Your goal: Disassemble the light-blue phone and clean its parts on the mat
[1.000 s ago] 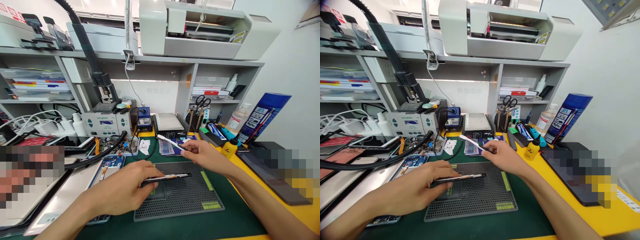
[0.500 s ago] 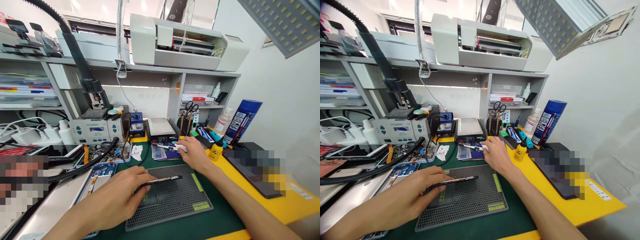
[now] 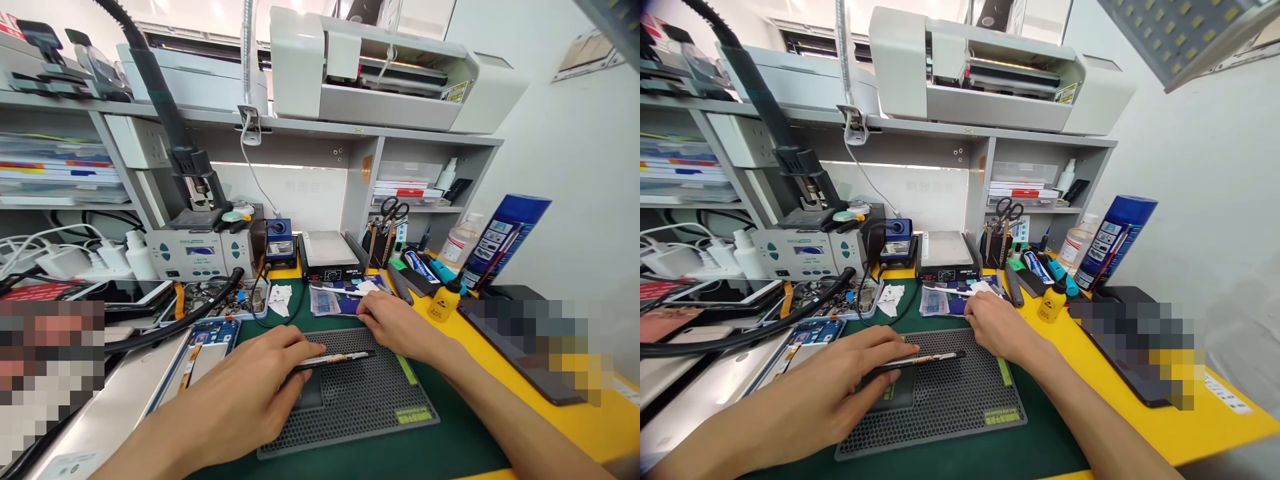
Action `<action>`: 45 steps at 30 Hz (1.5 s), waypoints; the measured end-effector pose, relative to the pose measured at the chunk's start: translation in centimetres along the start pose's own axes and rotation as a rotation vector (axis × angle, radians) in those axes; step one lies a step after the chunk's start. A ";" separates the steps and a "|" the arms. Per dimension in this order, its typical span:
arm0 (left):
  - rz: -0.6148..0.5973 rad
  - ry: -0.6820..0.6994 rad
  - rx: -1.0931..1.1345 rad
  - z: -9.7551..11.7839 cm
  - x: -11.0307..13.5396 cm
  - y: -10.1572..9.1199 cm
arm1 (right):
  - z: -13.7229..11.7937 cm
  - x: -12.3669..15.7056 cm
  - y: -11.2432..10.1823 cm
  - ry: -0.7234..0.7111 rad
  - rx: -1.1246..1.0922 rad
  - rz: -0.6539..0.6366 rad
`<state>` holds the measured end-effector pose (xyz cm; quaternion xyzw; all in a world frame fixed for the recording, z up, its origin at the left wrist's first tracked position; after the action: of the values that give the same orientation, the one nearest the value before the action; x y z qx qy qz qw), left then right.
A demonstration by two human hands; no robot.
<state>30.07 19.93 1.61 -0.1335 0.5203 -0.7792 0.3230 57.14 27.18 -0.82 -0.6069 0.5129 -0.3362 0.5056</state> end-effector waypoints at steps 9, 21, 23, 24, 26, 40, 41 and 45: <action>0.078 0.092 0.095 -0.4 -0.4 -0.3 | -1.8 0.8 -2.8 0.133 -0.416 -0.035; 0.091 -0.012 0.159 -0.6 -0.8 -1.2 | -2.0 1.9 -2.3 0.056 -0.372 -0.084; 0.097 0.000 0.163 -0.7 -0.9 -1.2 | -1.8 1.9 -2.1 0.066 -0.338 -0.057; 0.098 0.000 0.161 -0.8 -0.9 -1.2 | -1.8 1.8 -1.9 0.070 -0.332 -0.048; 0.099 -0.007 0.151 -0.9 -0.9 -1.0 | -1.6 1.7 -1.8 0.079 -0.344 -0.036; 0.116 0.061 0.151 -1.1 -0.9 -0.8 | -4.8 2.6 -3.5 0.106 -0.932 0.014; 0.111 0.062 0.141 -1.2 -0.8 -0.7 | -4.9 2.7 -3.4 0.102 -0.944 0.011; 0.077 0.044 0.110 -1.4 -0.6 -0.5 | -4.8 3.0 -3.0 0.072 -0.958 -0.017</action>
<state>29.55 21.41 1.54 -0.0782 0.4885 -0.7963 0.3482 54.31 22.90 3.02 -0.7636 0.6223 -0.0870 0.1483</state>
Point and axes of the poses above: each hand's wrist, its own x-axis away from the middle knuckle, its own y-axis out of the palm, z = x × y, the point moved 1 cm from there along -x, towards the middle knuckle, and after that the axes turned 12 degrees about y, right-handed, at the moved point
